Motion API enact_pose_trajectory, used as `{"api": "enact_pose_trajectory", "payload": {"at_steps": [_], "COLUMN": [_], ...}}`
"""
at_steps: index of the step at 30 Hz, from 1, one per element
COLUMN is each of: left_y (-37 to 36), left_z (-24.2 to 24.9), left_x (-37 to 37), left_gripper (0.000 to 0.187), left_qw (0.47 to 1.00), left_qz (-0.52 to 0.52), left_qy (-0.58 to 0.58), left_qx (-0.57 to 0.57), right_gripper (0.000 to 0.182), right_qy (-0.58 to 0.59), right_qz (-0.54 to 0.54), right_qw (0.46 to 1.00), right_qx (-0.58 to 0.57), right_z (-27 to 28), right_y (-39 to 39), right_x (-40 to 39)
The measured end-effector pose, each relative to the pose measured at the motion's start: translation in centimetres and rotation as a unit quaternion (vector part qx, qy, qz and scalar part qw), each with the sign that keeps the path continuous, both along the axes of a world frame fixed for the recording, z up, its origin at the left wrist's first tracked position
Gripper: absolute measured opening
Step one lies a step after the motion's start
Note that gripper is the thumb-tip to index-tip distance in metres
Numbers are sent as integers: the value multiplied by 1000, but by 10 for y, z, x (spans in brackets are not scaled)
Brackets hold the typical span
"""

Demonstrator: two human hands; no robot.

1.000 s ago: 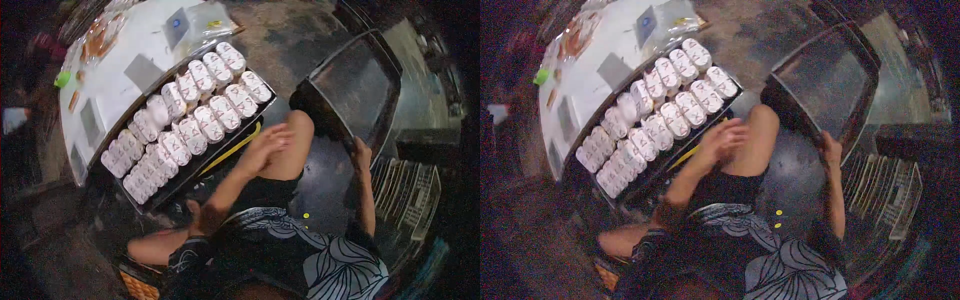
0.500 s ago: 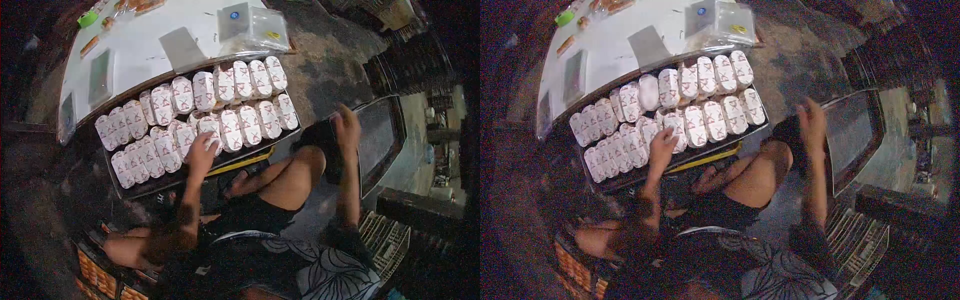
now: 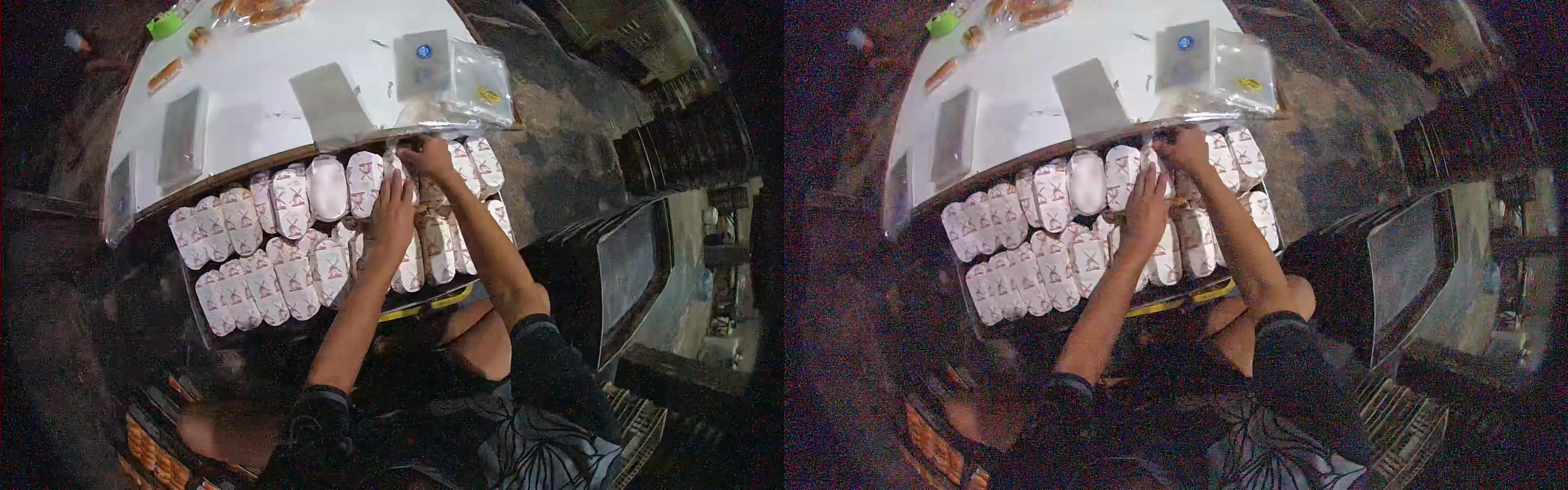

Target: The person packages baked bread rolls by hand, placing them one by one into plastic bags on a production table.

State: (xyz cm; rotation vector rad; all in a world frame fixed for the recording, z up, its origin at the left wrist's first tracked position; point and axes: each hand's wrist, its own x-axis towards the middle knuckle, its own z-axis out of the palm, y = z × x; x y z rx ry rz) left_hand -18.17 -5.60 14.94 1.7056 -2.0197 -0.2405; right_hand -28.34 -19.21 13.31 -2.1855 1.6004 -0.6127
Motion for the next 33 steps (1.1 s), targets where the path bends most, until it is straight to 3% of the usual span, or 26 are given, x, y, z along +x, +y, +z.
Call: {"api": "enact_pose_trajectory", "payload": {"at_steps": [1, 5, 9, 12, 14, 18, 23, 28, 30, 33], "left_y": [-2, 0, 1, -2, -4, -12, -25, -23, -27, -29], "left_z": [3, -10, -11, -14, -10, 8, 4, 3, 4, 1], "left_x": [-2, -3, 0, 2, 3, 5, 8, 10, 16, 14], "left_gripper": [50, 48, 51, 53, 55, 61, 48, 43, 44, 43], "left_qw": [1000, 999, 1000, 999, 998, 997, 998, 997, 993, 995], "left_qz": [26, 45, 25, 16, 8, 33, -6, 5, 3, 7], "left_qy": [-15, -5, -9, -10, -11, 62, -1, 15, 99, 71], "left_qx": [0, 3, 9, 45, 59, 36, 65, 77, 60, 63], "right_gripper": [40, 40, 35, 31, 29, 35, 30, 28, 27, 23], "right_qy": [-26, -14, -61, -76, -84, -187, -149, -128, -134, -58], "right_qz": [-38, -95, -63, -55, -106, -94, -60, -26, -24, -72], "right_qw": [997, 992, 985, 990, 991, 978, 981, 984, 983, 993], "right_qx": [57, 83, 152, 105, -13, 27, -112, -124, -125, -78], "right_z": [-1, -9, 12, 30, 23, 17, 6, 11, 9, 9], "right_y": [-3, -8, -1, 19, 25, 24, 29, 36, 34, 26], "right_x": [2, 9, 11, 16, 21, 13, 12, 13, 6, -6]}}
